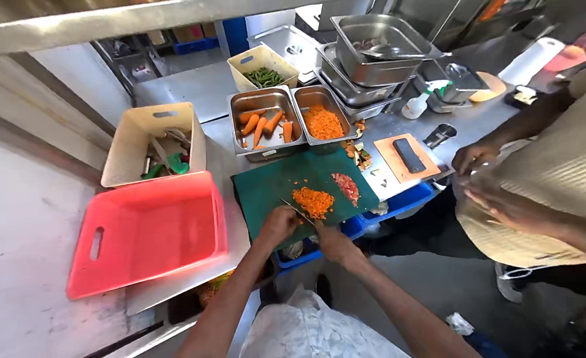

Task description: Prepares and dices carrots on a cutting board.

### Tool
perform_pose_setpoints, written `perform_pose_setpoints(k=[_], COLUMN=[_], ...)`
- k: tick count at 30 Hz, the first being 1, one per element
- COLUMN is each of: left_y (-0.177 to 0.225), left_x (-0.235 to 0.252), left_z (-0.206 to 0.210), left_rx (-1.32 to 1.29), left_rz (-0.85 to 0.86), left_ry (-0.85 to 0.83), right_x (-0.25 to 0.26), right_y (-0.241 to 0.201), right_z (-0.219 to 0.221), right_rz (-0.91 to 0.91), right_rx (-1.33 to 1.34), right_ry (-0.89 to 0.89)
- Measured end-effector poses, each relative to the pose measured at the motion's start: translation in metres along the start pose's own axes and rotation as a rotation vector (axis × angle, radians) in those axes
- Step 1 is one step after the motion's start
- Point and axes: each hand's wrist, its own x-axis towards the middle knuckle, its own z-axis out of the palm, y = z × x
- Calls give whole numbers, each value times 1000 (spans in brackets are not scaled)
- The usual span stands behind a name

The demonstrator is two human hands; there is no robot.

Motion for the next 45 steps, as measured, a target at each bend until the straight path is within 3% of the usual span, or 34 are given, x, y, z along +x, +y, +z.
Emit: perform_pose_setpoints(k=[5, 9, 13, 17, 22, 26, 31, 35, 39, 43, 45], left_y=[-3, -6, -10, -14, -14, -7, 0, -8, -5, -12, -17], left_x=[-2, -5, -9, -16, -25, -22, -10, -7, -14, -17, -16], left_z=[1, 3, 5, 12, 13, 3, -8, -5, -6, 0, 3], left_rx=[-7, -19, -19, -1, 41, 90, 63, 46, 28, 19, 11], left_rz=[2, 43, 66, 99, 56, -33, -12, 47, 30, 72, 89], left_ry=[22, 44, 69, 96, 161, 13, -47, -28, 7, 50, 75], right_x=[-20, 2, -16, -1, 7, 3, -29, 8, -15, 10, 10], right_y=[2, 2, 2, 1, 2, 0, -5, -4, -4, -7, -5], right_z=[-28, -2, -29, 5, 15, 6, -31, -1, -27, 1, -10], right_rz=[-36, -47, -65, -63, -62, -57, -18, -36, -57, -50, -70], right_rx=[-35, 32, -34, 64, 84, 31, -102, -18, -69, -17, -55], right_ry=[-20, -47, -36, -60, -29, -27, 4, -8, 10, -19, -20])
